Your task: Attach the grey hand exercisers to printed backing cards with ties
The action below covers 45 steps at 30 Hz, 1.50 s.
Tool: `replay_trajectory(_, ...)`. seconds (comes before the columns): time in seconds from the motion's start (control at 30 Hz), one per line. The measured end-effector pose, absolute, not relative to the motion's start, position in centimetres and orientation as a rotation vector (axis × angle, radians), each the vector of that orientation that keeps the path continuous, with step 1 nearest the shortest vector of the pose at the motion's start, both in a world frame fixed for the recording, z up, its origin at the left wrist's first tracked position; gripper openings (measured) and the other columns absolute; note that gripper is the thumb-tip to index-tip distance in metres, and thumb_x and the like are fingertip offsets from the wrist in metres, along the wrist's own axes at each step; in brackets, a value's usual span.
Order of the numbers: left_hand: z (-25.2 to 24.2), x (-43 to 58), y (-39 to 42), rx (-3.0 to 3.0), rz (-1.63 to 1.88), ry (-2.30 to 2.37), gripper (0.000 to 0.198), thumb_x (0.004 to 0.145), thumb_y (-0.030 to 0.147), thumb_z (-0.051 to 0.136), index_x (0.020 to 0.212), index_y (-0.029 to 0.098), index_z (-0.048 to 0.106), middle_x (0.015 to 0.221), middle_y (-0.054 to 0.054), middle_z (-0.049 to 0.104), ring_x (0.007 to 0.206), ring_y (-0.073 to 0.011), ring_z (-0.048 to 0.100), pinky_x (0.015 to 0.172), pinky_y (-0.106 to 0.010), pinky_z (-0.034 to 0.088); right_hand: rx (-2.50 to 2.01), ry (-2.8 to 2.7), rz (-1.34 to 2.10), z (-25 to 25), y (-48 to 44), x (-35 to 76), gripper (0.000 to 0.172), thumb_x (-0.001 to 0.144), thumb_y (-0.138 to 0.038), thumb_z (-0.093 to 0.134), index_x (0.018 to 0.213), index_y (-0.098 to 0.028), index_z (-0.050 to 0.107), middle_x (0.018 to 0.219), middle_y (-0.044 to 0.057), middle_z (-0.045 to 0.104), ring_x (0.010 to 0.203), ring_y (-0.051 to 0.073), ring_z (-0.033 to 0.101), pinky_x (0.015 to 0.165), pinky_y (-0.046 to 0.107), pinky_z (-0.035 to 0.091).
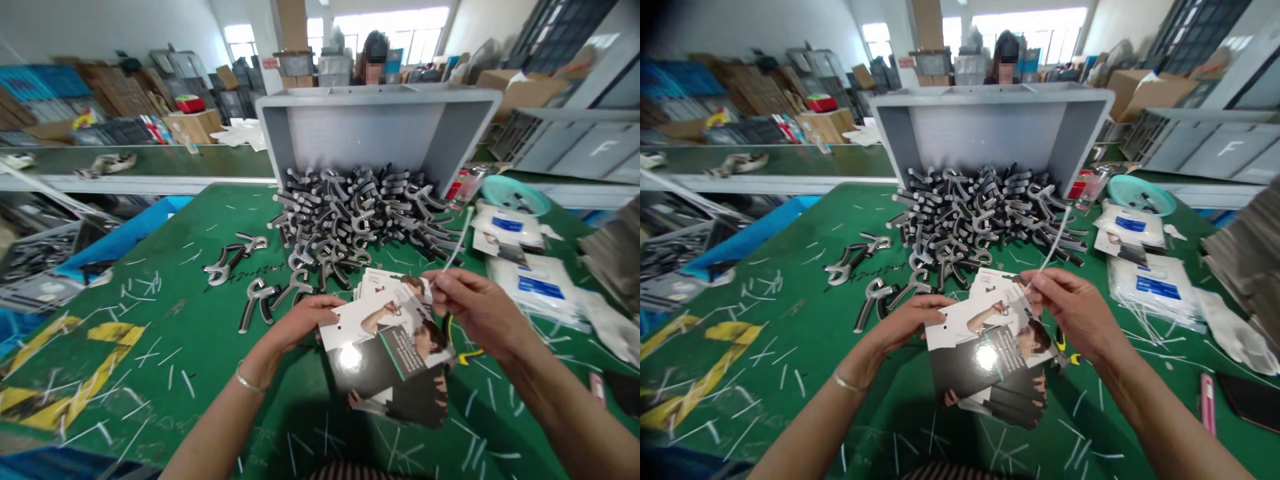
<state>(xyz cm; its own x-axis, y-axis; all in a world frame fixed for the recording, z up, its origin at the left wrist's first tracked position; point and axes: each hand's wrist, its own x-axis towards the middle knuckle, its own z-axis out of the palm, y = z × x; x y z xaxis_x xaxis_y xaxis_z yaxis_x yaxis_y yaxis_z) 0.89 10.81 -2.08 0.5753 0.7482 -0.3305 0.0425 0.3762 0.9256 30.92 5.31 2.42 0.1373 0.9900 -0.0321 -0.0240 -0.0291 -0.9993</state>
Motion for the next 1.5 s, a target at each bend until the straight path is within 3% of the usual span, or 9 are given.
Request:
replay_trajectory(0.2,-2.5,1.5,10.9,1.195,0.641,0.828,0.031,0.072,0.029,0.074,0.100,0.016,0.075,0.090,-0.005,0.071,0.070,-0.0151,0.058,0.059,-0.023,0.039,-1.161,-1.622,1.318,3.4,7.4,22.2,0.022,0.093,-0.041,0.061,0.091,-0.020,0.066,0.075,0.002,0.070,0.059,0.014,0.066,0.059,0.028,0.056)
replay_trajectory(0.4,-3.8,0.3,9.3,0.969,0.770,0.769,0.032,0.081,0.038,0.071,0.103,0.015,0.073,0.083,-0.006,0.068,0.068,-0.0142,0.060,0.065,-0.026,0.047,-1.115,-2.098,0.746,-0.6,8.5,21.6,0.021,0.098,-0.030,0.054,0.100,-0.023,0.074,0.099,0.006,0.072,0.097,0.021,0.064,0.090,0.038,0.049)
replay_trajectory(0.63,-5.9,1.1,8.6,0.873,0.975,0.833,0.033,0.087,0.040,0.064,0.102,0.012,0.072,0.094,-0.011,0.069,0.079,-0.0181,0.062,0.073,-0.029,0.050,-1.226,-2.183,0.583,-1.2,8.4,22.7,0.027,0.099,-0.034,0.051,0.114,-0.033,0.074,0.124,0.004,0.066,0.112,0.025,0.055,0.100,0.047,0.040)
replay_trajectory(0.93,-0.8,0.9,7.4,1.820,1.154,1.177,0.015,0.088,0.032,0.065,0.098,0.026,0.075,0.101,-0.006,0.072,0.104,-0.0272,0.057,0.097,-0.040,0.035,-1.149,-2.046,0.816,0.6,8.3,22.7,0.029,0.099,-0.038,0.050,0.109,-0.029,0.076,0.116,0.006,0.070,0.112,0.026,0.057,0.100,0.047,0.045)
replay_trajectory(1.03,0.1,1.8,7.6,2.029,1.027,1.141,0.012,0.089,0.031,0.064,0.092,0.025,0.075,0.092,-0.005,0.074,0.094,-0.0259,0.058,0.091,-0.039,0.034,-1.125,-1.966,0.930,0.6,8.2,22.6,0.029,0.098,-0.040,0.052,0.106,-0.028,0.076,0.113,0.006,0.071,0.109,0.025,0.060,0.091,0.042,0.051)
replay_trajectory(1.17,-0.4,3.0,7.3,2.028,1.044,1.200,0.013,0.091,0.028,0.062,0.084,0.022,0.071,0.082,-0.003,0.071,0.084,-0.0221,0.057,0.084,-0.035,0.035,-1.188,-1.699,1.176,0.1,8.0,22.3,0.026,0.093,-0.044,0.058,0.098,-0.023,0.072,0.098,0.005,0.069,0.062,0.014,0.060,0.050,0.027,0.049)
replay_trajectory(1.23,-0.5,3.2,6.9,1.999,1.046,1.206,0.012,0.090,0.027,0.063,0.081,0.022,0.070,0.080,-0.002,0.069,0.082,-0.0212,0.057,0.082,-0.034,0.035,-1.215,-1.608,1.214,0.0,8.1,22.3,0.024,0.091,-0.044,0.061,0.092,-0.021,0.068,0.092,0.003,0.067,0.053,0.011,0.054,0.043,0.024,0.044)
replay_trajectory(1.4,-1.1,1.7,6.4,1.688,1.185,1.255,0.014,0.092,0.031,0.060,0.093,0.023,0.071,0.095,-0.004,0.070,0.095,-0.0220,0.059,0.089,-0.032,0.040,-1.225,-1.819,0.892,0.2,8.4,22.7,0.019,0.095,-0.035,0.057,0.089,-0.022,0.068,0.091,0.003,0.069,0.087,0.019,0.064,0.079,0.031,0.051)
replay_trajectory(1.5,-3.1,0.5,6.3,1.348,1.300,1.379,0.020,0.092,0.033,0.058,0.105,0.021,0.069,0.104,-0.005,0.069,0.101,-0.0211,0.061,0.095,-0.031,0.041,-1.243,-1.948,0.716,-0.1,8.5,22.9,0.018,0.097,-0.032,0.053,0.094,-0.023,0.067,0.096,0.005,0.070,0.093,0.021,0.064,0.086,0.035,0.049)
